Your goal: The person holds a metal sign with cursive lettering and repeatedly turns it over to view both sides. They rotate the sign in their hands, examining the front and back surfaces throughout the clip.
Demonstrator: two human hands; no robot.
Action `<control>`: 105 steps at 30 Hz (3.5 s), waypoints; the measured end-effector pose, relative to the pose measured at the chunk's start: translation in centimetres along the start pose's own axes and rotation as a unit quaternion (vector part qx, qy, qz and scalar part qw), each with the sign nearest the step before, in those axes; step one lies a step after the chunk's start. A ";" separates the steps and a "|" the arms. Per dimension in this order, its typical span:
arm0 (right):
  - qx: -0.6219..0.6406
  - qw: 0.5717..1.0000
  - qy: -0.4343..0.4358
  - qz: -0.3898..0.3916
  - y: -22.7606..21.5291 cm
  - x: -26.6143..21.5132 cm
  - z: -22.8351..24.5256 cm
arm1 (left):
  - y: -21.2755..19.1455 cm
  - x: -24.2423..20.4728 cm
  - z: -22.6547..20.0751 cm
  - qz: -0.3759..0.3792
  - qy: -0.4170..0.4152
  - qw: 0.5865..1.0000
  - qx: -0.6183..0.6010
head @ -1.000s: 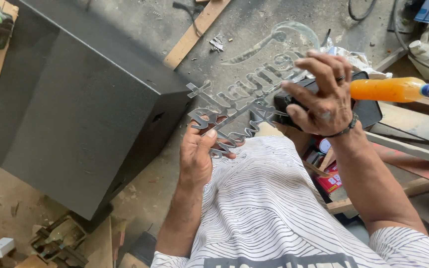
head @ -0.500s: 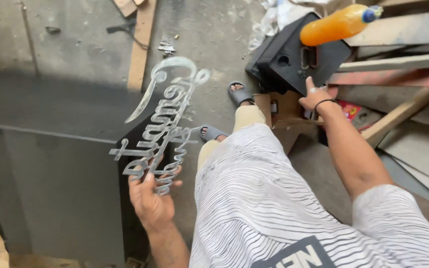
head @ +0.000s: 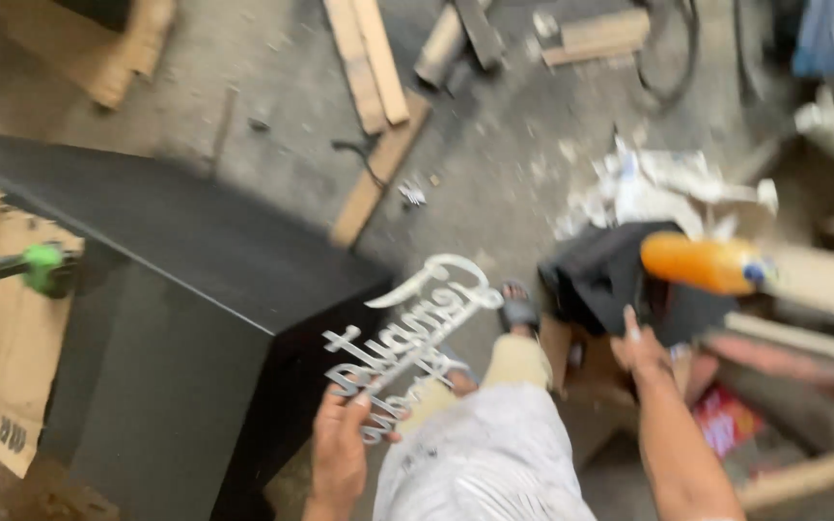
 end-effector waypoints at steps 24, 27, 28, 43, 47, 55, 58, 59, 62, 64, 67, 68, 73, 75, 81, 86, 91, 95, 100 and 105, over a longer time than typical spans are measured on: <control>0.429 0.631 -0.606 -0.226 -18.1 -45.6 20.1 | -2.1 -5.1 -5.4 0.173 0.295 0.923 -0.177; 0.386 0.653 -0.597 -0.261 -17.1 -45.6 21.3 | -3.0 -5.6 -5.2 0.169 0.266 0.941 -0.124; 0.384 0.654 -0.593 -0.271 -17.1 -45.6 21.5 | -3.2 -5.7 -5.3 0.174 0.267 0.940 -0.121; 0.312 0.674 -0.593 -0.311 -16.4 -45.7 23.8 | -4.5 -5.9 -5.5 0.168 0.274 0.940 -0.113; 0.288 0.674 -0.600 -0.322 -16.2 -46.3 24.1 | -4.2 -6.1 -6.1 0.177 0.288 0.934 -0.116; 0.261 0.627 -0.650 -0.342 -15.3 -48.6 24.6 | -4.1 -6.1 -6.6 0.164 0.283 0.939 -0.104; 0.248 0.610 -0.662 -0.358 -15.0 -49.9 24.9 | -4.1 -6.0 -6.4 0.163 0.282 0.940 -0.097; 0.241 0.604 -0.669 -0.361 -14.8 -50.4 25.0 | -4.0 -5.9 -6.3 0.165 0.279 0.941 -0.099; 0.219 0.606 -0.668 -0.373 -14.3 -51.1 25.1 | -4.1 -5.8 -6.0 0.156 0.274 0.944 -0.097; 0.237 0.600 -0.688 -0.333 -14.1 -51.7 25.1 | -4.2 -5.7 -6.0 0.154 0.277 0.944 -0.096; 0.301 0.598 -0.703 -0.240 -14.6 -52.2 24.4 | -4.3 -5.6 -6.0 0.150 0.273 0.945 -0.102; 0.348 0.599 -0.697 -0.184 -14.9 -52.0 24.1 | -4.4 -5.5 -5.9 0.146 0.266 0.947 -0.108; 0.409 0.582 -0.664 -0.230 -18.4 -50.3 21.6 | -4.6 -5.2 -5.4 0.143 0.237 0.952 -0.131; 0.418 0.571 -0.659 -0.254 -19.2 -49.6 20.7 | -4.8 -5.1 -5.2 0.138 0.228 0.953 -0.145; 0.279 0.613 -0.685 -0.275 -17.6 -49.3 22.7 | -4.3 -5.0 -5.2 0.139 0.201 0.956 -0.163; 0.027 0.593 -0.659 -0.462 -15.8 -51.5 24.0 | -4.1 -5.3 -5.0 0.146 0.190 0.959 -0.149; -0.006 0.609 -0.648 -0.458 -15.5 -50.0 23.9 | -4.5 -5.5 -4.7 0.135 0.185 0.962 -0.148; -0.002 0.605 -0.651 -0.459 -15.8 -49.5 23.5 | -4.5 -5.9 -5.1 0.143 0.191 0.959 -0.152; 0.004 0.595 -0.636 -0.491 -16.9 -48.6 22.9 | -4.6 -6.1 -4.8 0.145 0.184 0.958 -0.166; 0.006 0.586 -0.604 -0.541 -18.5 -48.3 22.0 | -4.9 -6.1 -4.3 0.145 0.187 0.957 -0.167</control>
Point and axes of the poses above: each hand's wrist, its own x-axis towards the middle knuckle, its own y-axis out of the palm, z = x × y, the point moved 9 cm from there along x, towards the middle knuckle, and after that the axes turned 6 degrees about y, right-handed, at the moved point
